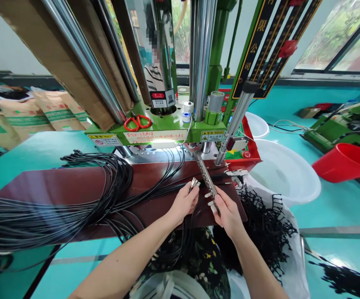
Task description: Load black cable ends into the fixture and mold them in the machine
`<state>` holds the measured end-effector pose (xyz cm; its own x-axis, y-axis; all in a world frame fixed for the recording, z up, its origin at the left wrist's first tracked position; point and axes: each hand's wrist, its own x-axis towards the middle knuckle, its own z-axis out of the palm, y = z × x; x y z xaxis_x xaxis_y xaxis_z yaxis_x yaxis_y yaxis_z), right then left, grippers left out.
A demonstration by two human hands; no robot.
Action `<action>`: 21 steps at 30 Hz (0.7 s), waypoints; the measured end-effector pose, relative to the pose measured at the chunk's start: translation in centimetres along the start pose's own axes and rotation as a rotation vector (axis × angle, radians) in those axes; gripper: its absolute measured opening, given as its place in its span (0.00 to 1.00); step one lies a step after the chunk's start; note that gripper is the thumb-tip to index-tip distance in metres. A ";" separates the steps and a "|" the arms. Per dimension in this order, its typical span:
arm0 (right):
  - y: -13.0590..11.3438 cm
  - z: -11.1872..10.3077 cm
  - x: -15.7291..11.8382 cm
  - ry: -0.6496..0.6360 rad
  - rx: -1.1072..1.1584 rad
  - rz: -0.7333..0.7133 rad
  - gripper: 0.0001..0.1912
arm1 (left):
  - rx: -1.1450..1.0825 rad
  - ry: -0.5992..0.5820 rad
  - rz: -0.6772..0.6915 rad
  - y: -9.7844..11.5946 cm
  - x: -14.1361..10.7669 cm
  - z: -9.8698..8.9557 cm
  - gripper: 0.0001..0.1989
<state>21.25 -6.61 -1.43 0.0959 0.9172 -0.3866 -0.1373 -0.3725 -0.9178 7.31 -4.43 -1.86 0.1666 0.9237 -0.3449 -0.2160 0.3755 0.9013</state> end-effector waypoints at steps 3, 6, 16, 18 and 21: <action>-0.2 -0.1 0.0 -0.030 -0.022 -0.010 0.28 | -0.022 -0.107 -0.056 0.2 0.0 0.1 0.17; -0.3 -0.2 0.0 -0.057 -0.026 -0.013 0.29 | -0.068 -0.123 -0.086 0.5 0.2 -0.1 0.18; 0.5 -0.9 0.2 -0.210 -0.282 -0.166 0.28 | 0.073 -0.022 -0.007 0.2 -0.1 -0.7 0.17; 0.5 -0.8 0.2 -0.191 -0.246 -0.133 0.28 | 0.145 -0.007 0.101 0.0 0.0 -0.7 0.16; 0.2 -0.5 0.0 -0.102 -0.123 -0.045 0.26 | 0.188 0.073 0.254 0.1 0.2 -1.0 0.16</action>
<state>21.68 -6.72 -1.69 -0.0027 0.9407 -0.3391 -0.0129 -0.3391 -0.9407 6.33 -4.06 -2.09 0.0590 0.9916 -0.1150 -0.0590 0.1185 0.9912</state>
